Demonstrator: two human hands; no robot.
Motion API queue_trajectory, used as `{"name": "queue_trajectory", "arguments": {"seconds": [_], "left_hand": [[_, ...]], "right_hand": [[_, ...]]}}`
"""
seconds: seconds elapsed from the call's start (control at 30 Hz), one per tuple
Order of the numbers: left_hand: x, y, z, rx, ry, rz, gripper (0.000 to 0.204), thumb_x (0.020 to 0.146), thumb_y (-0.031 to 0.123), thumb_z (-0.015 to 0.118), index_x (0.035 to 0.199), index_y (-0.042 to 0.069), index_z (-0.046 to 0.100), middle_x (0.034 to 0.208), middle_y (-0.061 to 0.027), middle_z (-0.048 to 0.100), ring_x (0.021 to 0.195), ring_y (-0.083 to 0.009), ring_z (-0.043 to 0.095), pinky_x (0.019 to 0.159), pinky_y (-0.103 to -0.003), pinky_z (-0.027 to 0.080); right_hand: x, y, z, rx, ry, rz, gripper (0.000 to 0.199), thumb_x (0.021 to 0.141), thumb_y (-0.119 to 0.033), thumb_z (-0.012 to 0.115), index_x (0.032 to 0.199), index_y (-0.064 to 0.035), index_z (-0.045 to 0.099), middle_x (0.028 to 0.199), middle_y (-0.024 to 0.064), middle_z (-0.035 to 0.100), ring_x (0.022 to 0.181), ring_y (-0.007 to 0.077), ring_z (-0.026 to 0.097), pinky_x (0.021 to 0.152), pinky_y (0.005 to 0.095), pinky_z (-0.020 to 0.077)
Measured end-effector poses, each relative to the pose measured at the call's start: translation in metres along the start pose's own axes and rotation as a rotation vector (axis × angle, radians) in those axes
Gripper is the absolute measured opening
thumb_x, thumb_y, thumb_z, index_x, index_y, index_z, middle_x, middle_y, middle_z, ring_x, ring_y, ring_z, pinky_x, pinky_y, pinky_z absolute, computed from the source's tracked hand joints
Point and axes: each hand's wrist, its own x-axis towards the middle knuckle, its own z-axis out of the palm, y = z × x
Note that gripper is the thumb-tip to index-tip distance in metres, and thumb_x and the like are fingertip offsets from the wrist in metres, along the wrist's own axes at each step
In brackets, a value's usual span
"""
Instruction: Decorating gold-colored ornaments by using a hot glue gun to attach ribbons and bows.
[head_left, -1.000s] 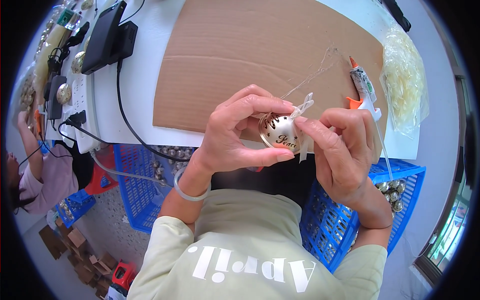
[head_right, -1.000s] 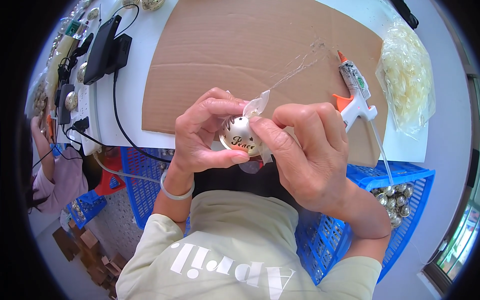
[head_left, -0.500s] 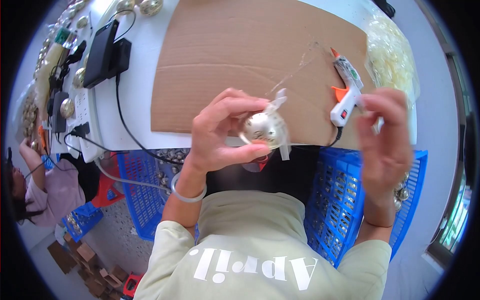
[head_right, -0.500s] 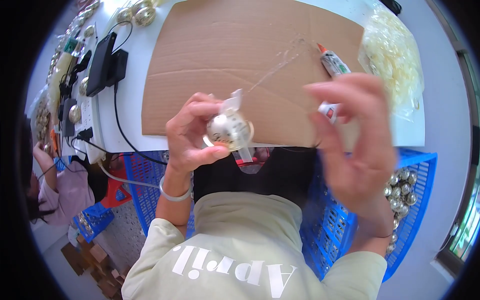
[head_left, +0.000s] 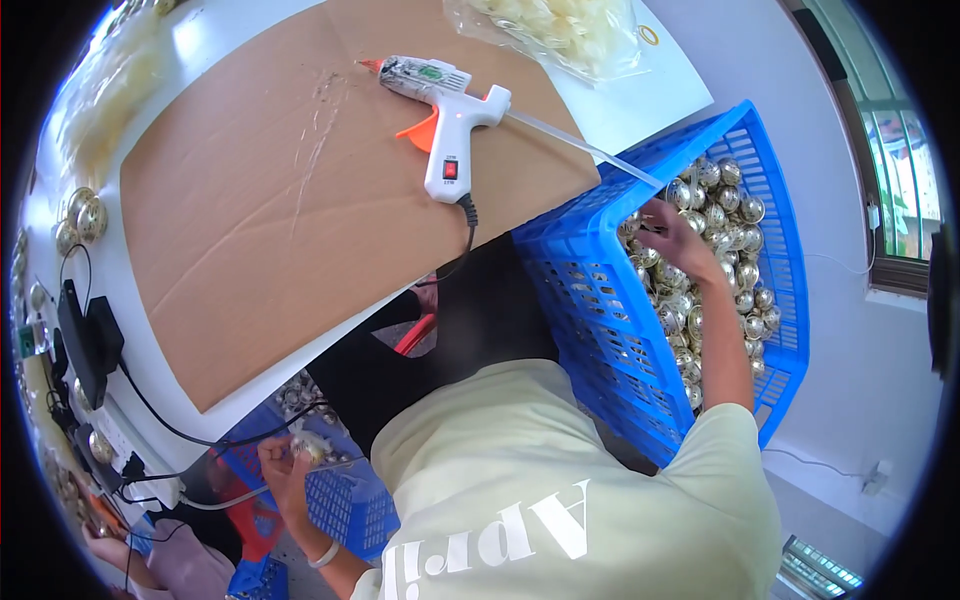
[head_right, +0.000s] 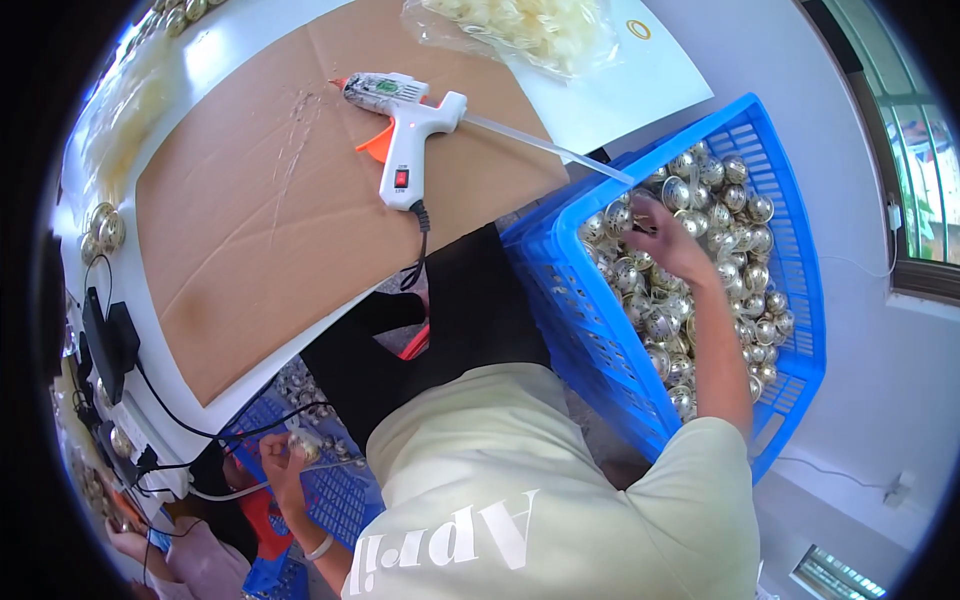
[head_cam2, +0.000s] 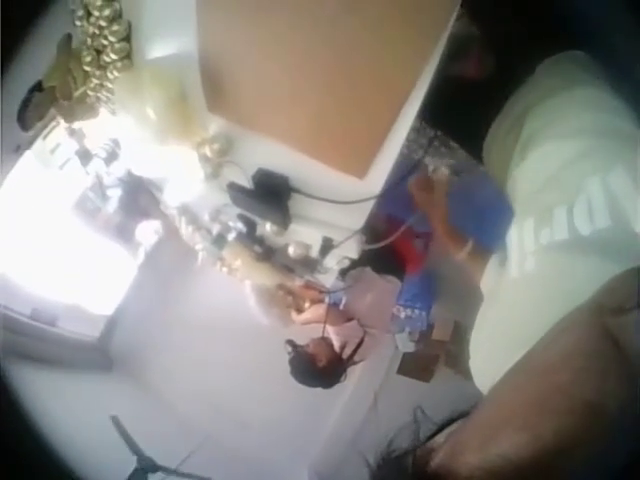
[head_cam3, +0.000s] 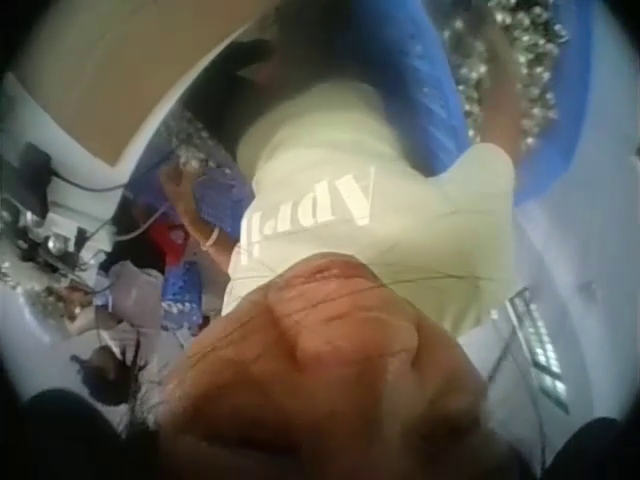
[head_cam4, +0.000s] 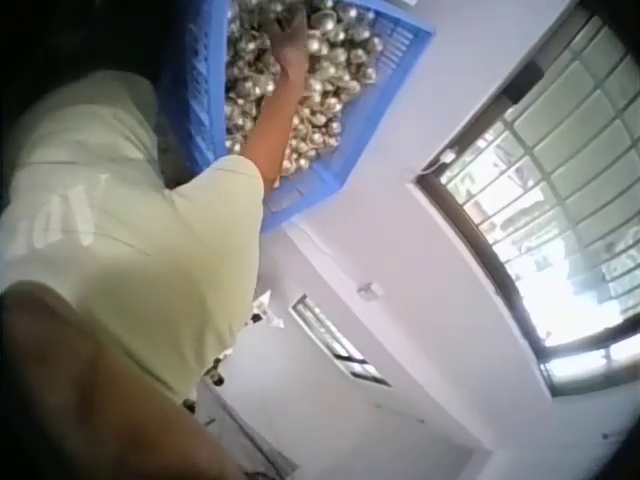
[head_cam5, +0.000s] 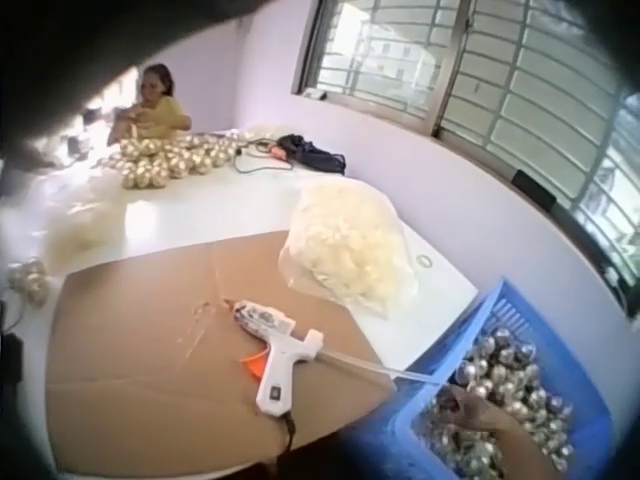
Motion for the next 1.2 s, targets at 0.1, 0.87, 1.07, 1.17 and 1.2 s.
{"name": "queue_trajectory", "arguments": {"seconds": [0.1, 0.87, 1.07, 1.17, 1.2], "left_hand": [[0.027, -0.038, 0.004, 0.132, 0.176, -0.15, 0.045, 0.081, 0.008, 0.077, 0.115, 0.002, 0.047, 0.108, -0.0103, 0.054, 0.092, -0.0175, 0.059, 0.08, -0.028, 0.053], [0.026, 0.221, 0.083, -0.097, -0.182, 0.794, 0.07, 0.083, 0.004, 0.074, 0.142, -0.007, 0.037, 0.147, -0.022, 0.042, 0.133, -0.0313, 0.047, 0.103, -0.042, 0.048], [0.046, 0.22, 0.091, -0.465, -0.09, 0.772, 0.074, 0.085, 0.005, 0.075, 0.144, -0.007, 0.031, 0.14, -0.0163, 0.046, 0.128, -0.024, 0.051, 0.103, -0.035, 0.049], [0.052, 0.215, 0.078, -0.58, -0.19, 0.618, 0.068, 0.085, 0.001, 0.073, 0.14, -0.008, 0.035, 0.139, -0.0157, 0.046, 0.124, -0.022, 0.054, 0.103, -0.034, 0.049], [0.056, 0.213, 0.076, -0.582, -0.19, 0.61, 0.068, 0.085, 0.001, 0.073, 0.14, -0.008, 0.035, 0.139, -0.0157, 0.046, 0.124, -0.022, 0.054, 0.103, -0.034, 0.049]], "right_hand": [[0.019, 0.007, 0.023, -0.233, 0.032, -0.264, 0.066, 0.085, -0.023, 0.075, 0.141, -0.0001, 0.046, 0.124, 0.0153, 0.062, 0.11, 0.024, 0.061, 0.095, 0.0388, 0.0515], [-0.058, -0.374, 0.121, 1.078, -0.903, -0.328, 0.058, 0.101, -0.034, 0.045, 0.145, 0.0026, 0.036, 0.138, 0.0257, 0.052, 0.128, 0.0326, 0.053, 0.103, 0.0423, 0.0478], [-0.085, -0.413, 0.187, 1.174, -1.079, -0.238, 0.042, 0.101, -0.024, 0.05, 0.131, 0.0052, 0.046, 0.127, 0.0148, 0.057, 0.115, 0.0218, 0.06, 0.097, 0.0351, 0.0528], [-0.085, -0.418, 0.19, 0.981, -0.997, -0.203, 0.043, 0.101, -0.022, 0.054, 0.134, 0.0037, 0.044, 0.125, 0.0136, 0.057, 0.11, 0.0217, 0.061, 0.091, 0.0334, 0.0536], [-0.081, -0.414, 0.192, 0.981, -0.997, -0.195, 0.043, 0.101, -0.022, 0.054, 0.134, 0.0037, 0.044, 0.125, 0.0136, 0.057, 0.11, 0.0217, 0.061, 0.091, 0.0334, 0.0536]]}}
